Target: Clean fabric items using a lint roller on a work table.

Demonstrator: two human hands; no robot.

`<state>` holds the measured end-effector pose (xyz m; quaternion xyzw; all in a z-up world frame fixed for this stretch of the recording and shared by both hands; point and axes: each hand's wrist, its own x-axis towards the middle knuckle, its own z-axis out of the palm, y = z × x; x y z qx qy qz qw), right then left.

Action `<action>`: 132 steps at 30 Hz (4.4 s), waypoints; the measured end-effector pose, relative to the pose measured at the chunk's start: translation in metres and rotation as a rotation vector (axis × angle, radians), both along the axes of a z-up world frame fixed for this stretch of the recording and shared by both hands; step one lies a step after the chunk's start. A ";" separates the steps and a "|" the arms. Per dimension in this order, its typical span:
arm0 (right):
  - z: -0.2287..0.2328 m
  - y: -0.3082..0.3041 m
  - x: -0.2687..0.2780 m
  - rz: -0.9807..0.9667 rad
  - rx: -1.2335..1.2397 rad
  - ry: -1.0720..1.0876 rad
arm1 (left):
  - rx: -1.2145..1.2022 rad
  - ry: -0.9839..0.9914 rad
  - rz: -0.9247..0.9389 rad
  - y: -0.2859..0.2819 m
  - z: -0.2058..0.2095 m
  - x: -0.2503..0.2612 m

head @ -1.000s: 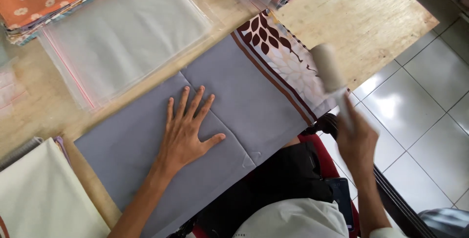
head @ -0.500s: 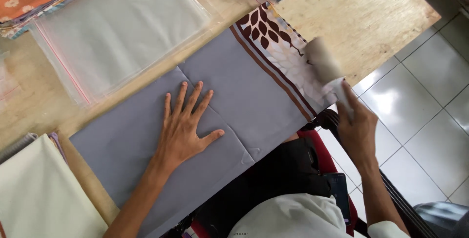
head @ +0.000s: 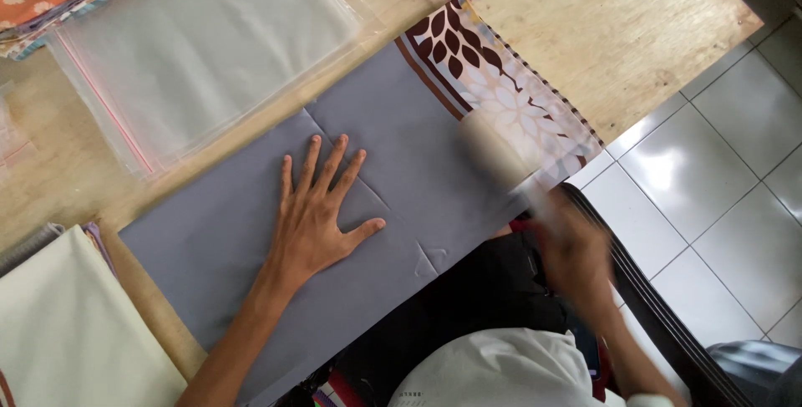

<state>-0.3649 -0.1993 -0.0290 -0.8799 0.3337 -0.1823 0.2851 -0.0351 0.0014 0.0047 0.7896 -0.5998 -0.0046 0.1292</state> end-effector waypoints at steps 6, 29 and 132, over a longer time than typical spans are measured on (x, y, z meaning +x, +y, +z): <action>0.024 -0.043 -0.011 -0.291 -0.172 0.070 | -0.022 -0.017 0.003 -0.001 0.000 0.001; 0.010 0.033 -0.005 0.044 -0.128 0.023 | 0.001 -0.002 -0.005 -0.003 0.001 0.001; 0.013 -0.059 0.005 -0.228 -0.147 0.110 | -0.066 0.040 0.023 -0.004 0.000 0.000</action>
